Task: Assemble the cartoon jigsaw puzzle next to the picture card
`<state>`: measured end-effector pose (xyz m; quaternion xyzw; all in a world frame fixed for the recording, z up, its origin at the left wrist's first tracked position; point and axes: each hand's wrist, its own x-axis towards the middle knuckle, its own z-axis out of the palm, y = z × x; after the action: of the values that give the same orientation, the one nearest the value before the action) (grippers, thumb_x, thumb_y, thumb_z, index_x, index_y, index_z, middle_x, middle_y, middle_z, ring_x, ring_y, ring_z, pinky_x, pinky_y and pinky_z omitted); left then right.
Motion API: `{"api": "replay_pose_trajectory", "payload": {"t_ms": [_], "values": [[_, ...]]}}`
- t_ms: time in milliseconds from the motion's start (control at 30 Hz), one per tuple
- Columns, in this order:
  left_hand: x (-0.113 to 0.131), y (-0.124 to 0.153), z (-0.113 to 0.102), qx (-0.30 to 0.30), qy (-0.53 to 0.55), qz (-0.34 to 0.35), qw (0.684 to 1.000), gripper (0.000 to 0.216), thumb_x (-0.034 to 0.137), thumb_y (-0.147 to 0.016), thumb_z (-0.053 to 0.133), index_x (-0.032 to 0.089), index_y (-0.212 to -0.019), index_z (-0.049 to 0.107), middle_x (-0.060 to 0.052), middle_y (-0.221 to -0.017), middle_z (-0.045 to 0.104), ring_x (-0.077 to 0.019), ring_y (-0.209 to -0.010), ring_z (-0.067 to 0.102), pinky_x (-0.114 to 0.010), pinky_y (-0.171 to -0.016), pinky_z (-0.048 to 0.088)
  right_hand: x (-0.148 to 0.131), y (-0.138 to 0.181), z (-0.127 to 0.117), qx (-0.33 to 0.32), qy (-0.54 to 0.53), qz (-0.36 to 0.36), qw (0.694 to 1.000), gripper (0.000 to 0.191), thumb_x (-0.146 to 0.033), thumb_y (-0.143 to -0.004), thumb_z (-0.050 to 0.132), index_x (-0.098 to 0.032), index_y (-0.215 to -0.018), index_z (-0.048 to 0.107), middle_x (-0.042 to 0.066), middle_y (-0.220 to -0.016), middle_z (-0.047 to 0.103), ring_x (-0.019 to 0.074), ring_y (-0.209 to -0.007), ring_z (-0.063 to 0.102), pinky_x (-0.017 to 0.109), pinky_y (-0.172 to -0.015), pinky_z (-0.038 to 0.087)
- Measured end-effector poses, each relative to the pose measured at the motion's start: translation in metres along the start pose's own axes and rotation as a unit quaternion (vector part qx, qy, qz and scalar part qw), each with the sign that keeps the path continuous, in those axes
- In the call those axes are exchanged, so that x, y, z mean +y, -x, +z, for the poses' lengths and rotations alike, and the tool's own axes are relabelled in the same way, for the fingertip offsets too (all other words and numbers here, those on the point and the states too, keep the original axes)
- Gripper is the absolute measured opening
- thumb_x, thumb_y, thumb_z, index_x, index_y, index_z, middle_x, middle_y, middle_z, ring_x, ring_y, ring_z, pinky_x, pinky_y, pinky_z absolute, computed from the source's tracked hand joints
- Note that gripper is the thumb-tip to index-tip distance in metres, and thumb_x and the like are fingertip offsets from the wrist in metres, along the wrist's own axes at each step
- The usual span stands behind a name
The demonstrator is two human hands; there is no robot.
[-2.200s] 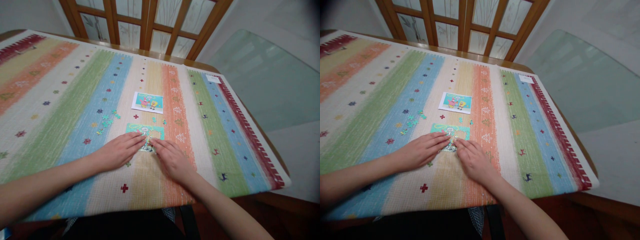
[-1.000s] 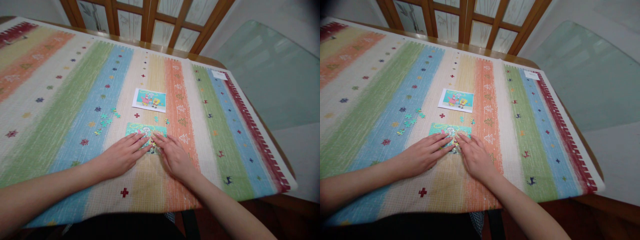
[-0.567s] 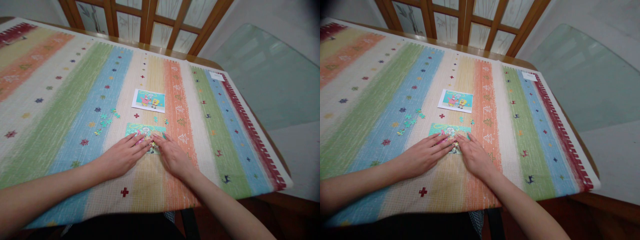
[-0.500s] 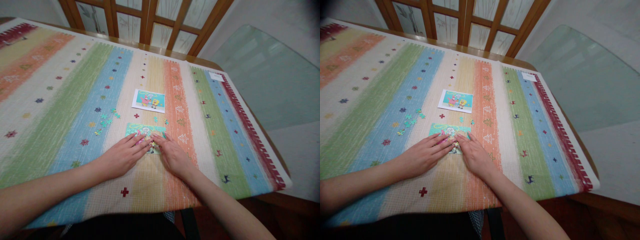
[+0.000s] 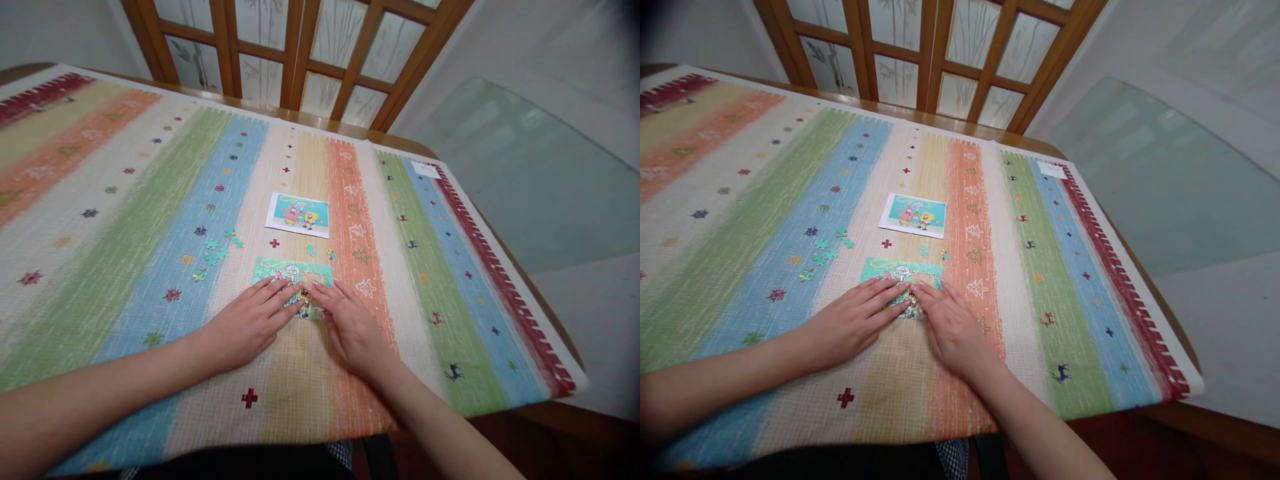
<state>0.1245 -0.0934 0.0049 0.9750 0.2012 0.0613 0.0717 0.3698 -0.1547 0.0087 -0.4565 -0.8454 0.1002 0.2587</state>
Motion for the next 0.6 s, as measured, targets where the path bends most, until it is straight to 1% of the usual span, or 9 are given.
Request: {"api": "replay_pose_trajectory", "payload": {"t_ms": [100, 200, 267, 333, 400, 467, 533, 600], "values": [[0.000, 0.001, 0.001, 0.015, 0.003, -0.005, 1.000, 0.058, 0.015, -0.092, 0.051, 0.017, -0.149, 0.040, -0.013, -0.161, 0.030, -0.0316, -0.148, 0.028, -0.048, -0.121, 0.023, -0.004, 0.003, 0.002, -0.024, 0.014, 0.005, 1.000, 0.058, -0.005, -0.096, 0.035, -0.020, -0.152, 0.034, 0.012, -0.141, 0.058, 0.0197, -0.134, 0.052, 0.055, -0.116, 0.037], [0.000, 0.002, 0.002, 0.031, 0.006, -0.009, 0.999, 0.059, 0.013, -0.091, 0.051, 0.017, -0.148, 0.040, -0.013, -0.161, 0.029, -0.0320, -0.149, 0.025, -0.048, -0.121, 0.023, -0.006, 0.005, 0.005, -0.030, 0.020, 0.014, 0.999, 0.053, -0.006, -0.096, 0.036, -0.019, -0.148, 0.038, 0.013, -0.140, 0.059, 0.0209, -0.133, 0.053, 0.057, -0.116, 0.036], [-0.001, 0.002, 0.002, 0.034, 0.007, -0.009, 0.999, 0.058, 0.013, -0.091, 0.052, 0.018, -0.148, 0.040, -0.014, -0.162, 0.028, -0.0317, -0.150, 0.023, -0.048, -0.121, 0.022, -0.005, 0.005, 0.004, -0.013, 0.002, 0.021, 1.000, 0.049, -0.009, -0.097, 0.038, -0.019, -0.145, 0.043, 0.013, -0.139, 0.060, 0.0215, -0.134, 0.052, 0.057, -0.115, 0.037], [-0.001, 0.003, 0.002, 0.027, 0.009, -0.011, 1.000, 0.058, 0.014, -0.092, 0.052, 0.019, -0.148, 0.041, -0.013, -0.162, 0.026, -0.0316, -0.150, 0.022, -0.048, -0.121, 0.021, -0.004, 0.003, 0.001, 0.032, -0.032, 0.049, 0.998, 0.042, -0.012, -0.098, 0.042, -0.020, -0.139, 0.049, 0.012, -0.135, 0.063, 0.0218, -0.131, 0.054, 0.054, -0.112, 0.042], [-0.001, 0.003, 0.002, 0.013, 0.010, -0.011, 1.000, 0.058, 0.014, -0.092, 0.051, 0.019, -0.148, 0.041, -0.012, -0.164, 0.024, -0.0309, -0.151, 0.019, -0.048, -0.123, 0.019, -0.003, 0.001, -0.004, 0.091, -0.071, 0.102, 0.988, 0.031, -0.015, -0.099, 0.046, -0.022, -0.126, 0.059, 0.010, -0.125, 0.068, 0.0218, -0.121, 0.061, 0.049, -0.104, 0.049], [-0.002, 0.002, 0.001, -0.005, 0.008, -0.008, 1.000, 0.058, 0.015, -0.092, 0.050, 0.019, -0.149, 0.040, -0.009, -0.164, 0.022, -0.0289, -0.152, 0.015, -0.046, -0.124, 0.015, -0.001, -0.001, -0.009, 0.125, -0.094, 0.159, 0.975, 0.019, -0.018, -0.097, 0.052, -0.023, -0.108, 0.066, 0.008, -0.109, 0.073, 0.0212, -0.105, 0.067, 0.043, -0.093, 0.054], [-0.003, 0.001, 0.000, -0.018, 0.005, -0.001, 1.000, 0.059, 0.015, -0.092, 0.048, 0.019, -0.151, 0.038, -0.005, -0.165, 0.022, -0.0260, -0.153, 0.012, -0.044, -0.125, 0.011, 0.002, -0.003, -0.013, 0.126, -0.102, 0.202, 0.966, 0.011, -0.021, -0.095, 0.059, -0.022, -0.095, 0.070, 0.005, -0.095, 0.074, 0.0204, -0.091, 0.068, 0.039, -0.083, 0.055], [-0.003, 0.000, 0.000, -0.023, 0.003, 0.006, 1.000, 0.059, 0.015, -0.094, 0.045, 0.018, -0.152, 0.035, -0.002, -0.164, 0.023, -0.0237, -0.154, 0.011, -0.043, -0.126, 0.009, 0.007, -0.007, -0.015, 0.105, -0.106, 0.229, 0.962, 0.010, -0.023, -0.092, 0.063, -0.022, -0.090, 0.073, 0.005, -0.089, 0.074, 0.0202, -0.085, 0.068, 0.037, -0.079, 0.054]]}}
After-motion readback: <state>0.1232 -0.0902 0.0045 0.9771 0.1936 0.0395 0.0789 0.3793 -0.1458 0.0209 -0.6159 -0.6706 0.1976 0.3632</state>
